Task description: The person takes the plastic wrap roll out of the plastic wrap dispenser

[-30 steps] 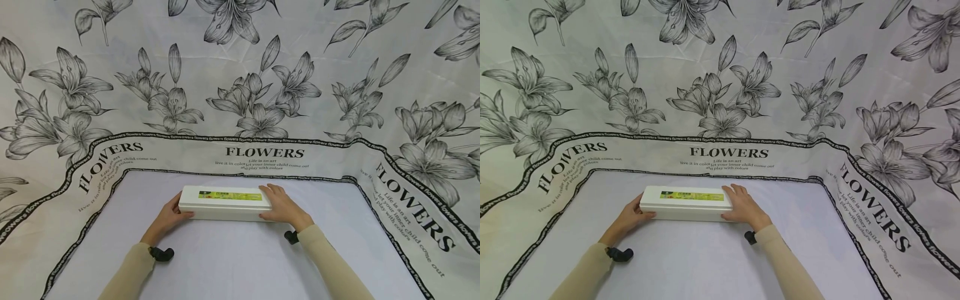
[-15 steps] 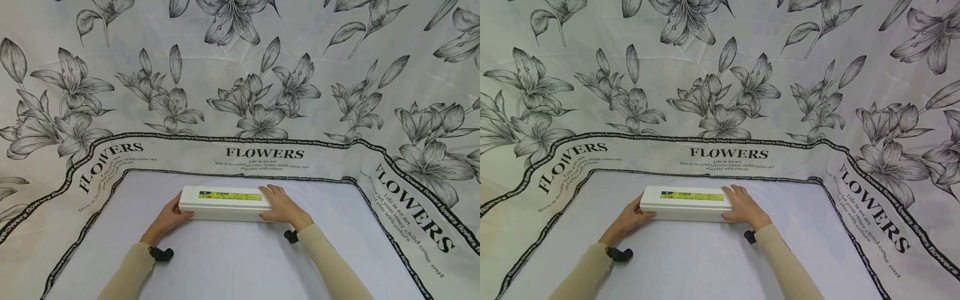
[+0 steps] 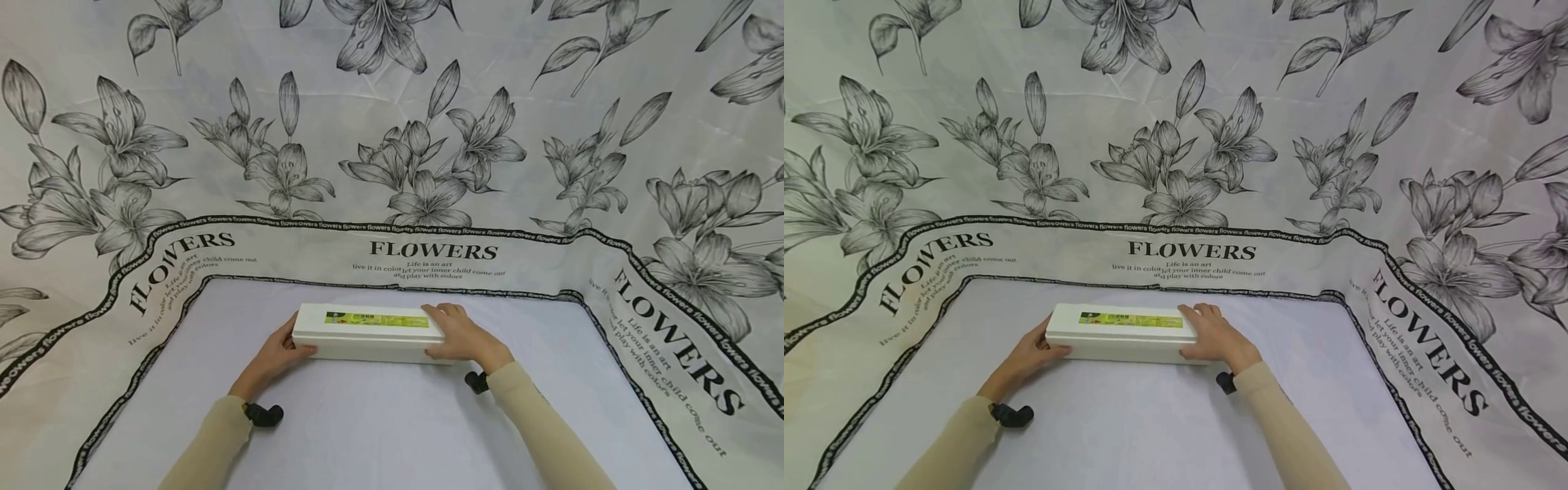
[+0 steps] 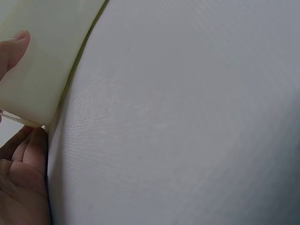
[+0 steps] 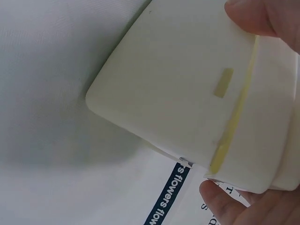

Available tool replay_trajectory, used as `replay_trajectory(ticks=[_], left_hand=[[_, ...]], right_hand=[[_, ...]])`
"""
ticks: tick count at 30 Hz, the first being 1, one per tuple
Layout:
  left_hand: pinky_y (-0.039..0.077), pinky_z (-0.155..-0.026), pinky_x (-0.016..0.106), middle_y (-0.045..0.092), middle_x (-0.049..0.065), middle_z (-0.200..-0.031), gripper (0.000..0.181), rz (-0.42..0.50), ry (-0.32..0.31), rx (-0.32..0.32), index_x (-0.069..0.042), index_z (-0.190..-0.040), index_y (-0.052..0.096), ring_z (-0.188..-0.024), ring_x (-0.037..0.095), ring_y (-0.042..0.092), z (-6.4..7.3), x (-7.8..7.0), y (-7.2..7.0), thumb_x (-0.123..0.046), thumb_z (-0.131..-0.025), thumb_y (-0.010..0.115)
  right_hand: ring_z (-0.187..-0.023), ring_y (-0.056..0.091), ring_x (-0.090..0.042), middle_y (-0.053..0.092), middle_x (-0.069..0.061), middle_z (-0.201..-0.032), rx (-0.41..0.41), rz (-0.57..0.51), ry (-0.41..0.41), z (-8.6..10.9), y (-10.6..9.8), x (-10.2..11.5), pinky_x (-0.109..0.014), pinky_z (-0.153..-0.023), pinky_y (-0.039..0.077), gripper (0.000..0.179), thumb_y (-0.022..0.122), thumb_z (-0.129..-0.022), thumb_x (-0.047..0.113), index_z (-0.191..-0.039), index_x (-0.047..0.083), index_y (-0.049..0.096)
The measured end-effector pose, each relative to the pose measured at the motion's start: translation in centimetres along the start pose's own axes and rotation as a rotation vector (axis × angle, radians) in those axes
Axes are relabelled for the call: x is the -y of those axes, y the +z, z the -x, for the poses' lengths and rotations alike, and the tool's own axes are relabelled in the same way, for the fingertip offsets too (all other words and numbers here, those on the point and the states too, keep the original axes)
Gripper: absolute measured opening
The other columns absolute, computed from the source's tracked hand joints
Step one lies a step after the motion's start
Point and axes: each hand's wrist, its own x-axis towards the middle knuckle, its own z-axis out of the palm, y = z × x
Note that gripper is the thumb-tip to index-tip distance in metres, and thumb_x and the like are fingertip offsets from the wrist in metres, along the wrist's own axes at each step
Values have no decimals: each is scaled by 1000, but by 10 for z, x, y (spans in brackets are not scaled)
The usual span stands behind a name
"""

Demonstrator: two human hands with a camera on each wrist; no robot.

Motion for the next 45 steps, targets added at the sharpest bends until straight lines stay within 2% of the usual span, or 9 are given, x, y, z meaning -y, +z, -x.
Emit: replay_trajectory(ticks=[9, 14, 19, 23, 27, 30, 36, 45], left_hand=[[32, -122, 44, 20, 15, -171, 112, -6, -17, 10, -15, -167, 11, -153, 35, 34, 2, 0, 1, -35, -85, 86], [32, -122, 44, 22, 14, -171, 110, 39, 15, 10, -14, -167, 14, -153, 35, 33, 0, -1, 0, -29, -85, 86], [39, -119, 38, 26, 17, -169, 106, 90, -4, -6, -10, -166, 18, -151, 36, 37, 1, 0, -1, -25, -86, 86], [44, -114, 32, 30, 19, -167, 103, 128, -22, -40, -7, -164, 23, -149, 37, 41, 3, -1, -1, -22, -84, 87], [44, -115, 36, 35, 19, -164, 102, 135, -34, -66, -7, -163, 27, -147, 38, 43, 3, -2, 0, -21, -83, 88], [43, -117, 40, 36, 18, -164, 103, 133, -41, -64, -8, -163, 28, -146, 37, 44, 3, -2, 1, -19, -81, 89], [43, -116, 41, 36, 18, -164, 102, 151, -70, -60, -7, -162, 29, -147, 37, 43, 2, 0, 1, -15, -81, 90], [43, -115, 33, 31, 14, -168, 105, 172, -80, -41, -11, -164, 26, -149, 35, 41, 3, 2, -1, -18, -81, 89]], right_hand=[[-139, 39, -41, 43, -22, -154, 20, -27, -3, -4, -1, -3, -66, -105, 44, 97, 81, -76, 41, -160, 17, 38], [-138, 39, -40, 43, -21, -154, 18, -41, -4, -5, -1, -3, -66, -106, 43, 98, 83, -75, 41, -159, 16, 38], [-142, 36, -41, 40, -22, -157, 27, -65, 5, -6, 1, -4, -68, -109, 40, 101, 84, -75, 44, -160, 16, 37], [-143, 36, -40, 39, -21, -158, 11, -79, 11, -6, 5, -6, -66, -111, 40, 105, 85, -74, 50, -160, 16, 36], [-142, 37, -40, 38, -22, -158, -6, -107, 16, -5, 6, -7, -67, -111, 40, 108, 87, -73, 51, -160, 15, 36], [-141, 38, -41, 38, -22, -157, -13, -111, 17, -3, 5, -7, -68, -109, 41, 107, 88, -72, 48, -159, 14, 36], [-141, 39, -40, 40, -21, -156, -42, -97, 6, -1, 8, -9, -67, -108, 42, 103, 88, -74, 44, -159, 14, 38], [-137, 42, -38, 45, -20, -152, -79, -113, -34, 0, 9, -13, -65, -107, 44, 99, 89, -74, 47, -155, 14, 43]])
